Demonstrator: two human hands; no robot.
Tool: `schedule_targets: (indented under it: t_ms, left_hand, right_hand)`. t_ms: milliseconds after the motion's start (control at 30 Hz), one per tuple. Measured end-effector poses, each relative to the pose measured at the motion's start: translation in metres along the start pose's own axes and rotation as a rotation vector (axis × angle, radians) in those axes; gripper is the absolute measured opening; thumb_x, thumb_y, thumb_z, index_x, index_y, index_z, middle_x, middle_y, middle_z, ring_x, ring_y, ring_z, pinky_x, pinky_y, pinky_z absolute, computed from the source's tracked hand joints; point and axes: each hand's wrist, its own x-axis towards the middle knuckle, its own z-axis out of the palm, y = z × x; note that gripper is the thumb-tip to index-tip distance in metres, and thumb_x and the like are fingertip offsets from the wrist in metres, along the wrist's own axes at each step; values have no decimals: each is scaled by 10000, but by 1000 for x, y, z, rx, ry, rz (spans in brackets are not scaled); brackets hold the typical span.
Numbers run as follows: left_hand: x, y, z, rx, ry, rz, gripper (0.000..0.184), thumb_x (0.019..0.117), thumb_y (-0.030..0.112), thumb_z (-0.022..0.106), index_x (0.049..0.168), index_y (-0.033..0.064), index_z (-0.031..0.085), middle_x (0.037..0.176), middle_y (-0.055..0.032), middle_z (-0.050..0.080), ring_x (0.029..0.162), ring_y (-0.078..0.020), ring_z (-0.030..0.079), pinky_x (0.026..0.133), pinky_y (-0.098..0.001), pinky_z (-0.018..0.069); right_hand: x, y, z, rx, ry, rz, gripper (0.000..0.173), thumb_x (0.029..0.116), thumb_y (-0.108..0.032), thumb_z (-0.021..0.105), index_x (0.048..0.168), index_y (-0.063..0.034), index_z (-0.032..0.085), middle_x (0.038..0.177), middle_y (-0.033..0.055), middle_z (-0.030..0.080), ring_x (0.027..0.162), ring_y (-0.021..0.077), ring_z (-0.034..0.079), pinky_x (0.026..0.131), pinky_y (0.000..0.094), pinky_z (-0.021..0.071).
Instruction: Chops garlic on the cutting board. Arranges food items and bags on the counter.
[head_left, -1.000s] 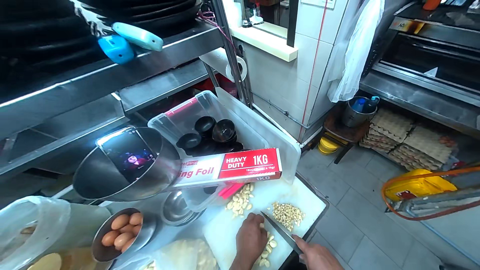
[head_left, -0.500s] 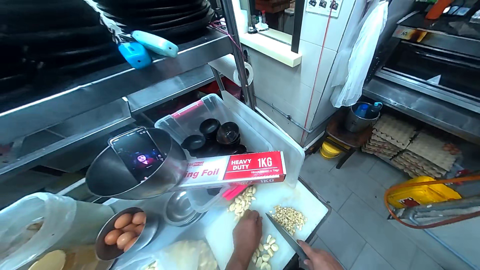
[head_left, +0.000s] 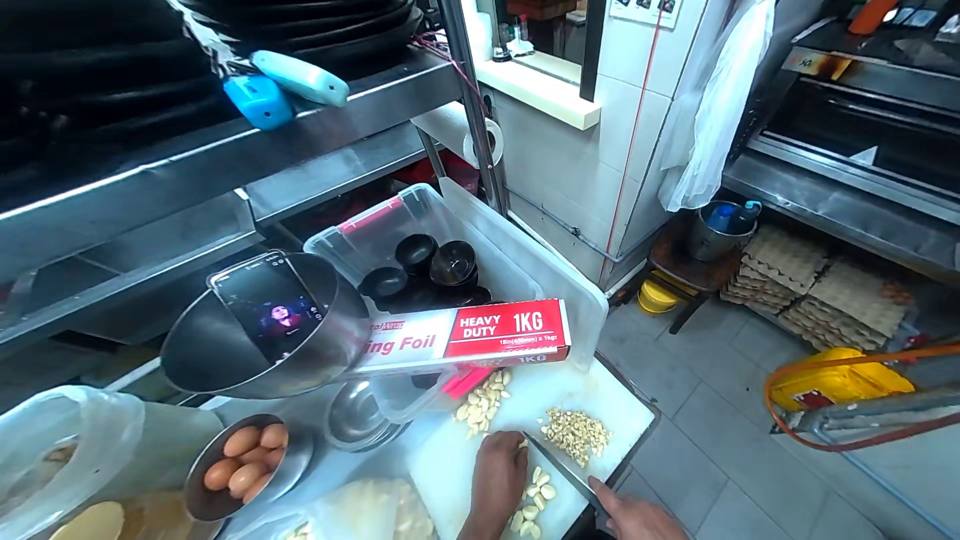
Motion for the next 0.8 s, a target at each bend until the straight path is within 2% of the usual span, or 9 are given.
schedule_targets:
  t_ms: [200,333,367,400,467,533,633,700,800]
  left_hand:
    - [-1,-1,-2,51,-7,82,221,971,301,615,1085,206,780,1073,38,755,1086,-148,682,1000,-359,543]
    - [-7,2,-18,16,-155,63,205,888,294,618,957,217,795,1036,24,738,1072,-170,667,958,-401,550]
    - [-8,1,-21,-15,-149,13,213,883,290,623,975,206,796,1052,13,738,1076,-170,670,959,-409,555]
    - [-8,-2,-25,-30,-108,-53,245,894,286,623,1043,191,793,1083,-4,742,1076,-172,682,959,-417,568]
    - [-5,-6,-34,16,-16,-204,365,951,315,605,1274,188,717,1161,-52,722,1038,-214,708,901,-460,603]
    - [3,-9,-43,136,17,-343,435,989,417,556,1384,256,642,1219,-45,712,997,-237,732,817,-491,619]
    - [12,-12,-47,215,-20,-387,350,998,431,534,1278,284,685,1200,-7,715,965,-220,738,765,-493,620]
    - [13,-11,-44,205,-44,-329,286,992,389,555,1194,275,722,1173,7,704,966,-193,727,768,-465,625]
    - [7,-6,-33,148,-44,-190,239,982,356,597,1136,253,749,1184,18,697,1010,-148,713,819,-415,627]
  right_hand:
    - [11,1,2,27,-20,-35,520,1068,-301,487,1579,-298,396,1009,181,743,922,396,736,792,615,588]
    - [15,8,0,34,-10,-37,514,1065,-319,496,1572,-336,416,1017,161,753,923,384,739,802,609,588]
    - [15,10,0,36,-3,-34,513,1064,-315,495,1571,-335,419,1039,159,753,937,383,738,808,608,588]
    - [14,12,2,38,5,-38,509,1063,-308,496,1567,-328,427,1057,157,752,947,382,738,813,610,588]
    - [14,17,7,40,10,-46,503,1063,-307,496,1562,-312,431,1072,154,749,949,381,736,808,611,588]
    - [14,18,10,47,-4,-44,502,1063,-304,497,1560,-299,430,1082,163,744,952,387,735,804,617,586]
    - [14,16,13,51,-23,-35,499,1065,-306,491,1560,-290,424,1072,168,742,957,391,734,807,618,585]
    - [15,16,12,47,-23,-28,494,1062,-310,491,1552,-295,429,1055,165,743,950,388,735,801,617,586]
    - [15,15,10,40,-23,-25,482,1063,-310,488,1542,-290,438,1041,161,744,947,384,736,801,609,587]
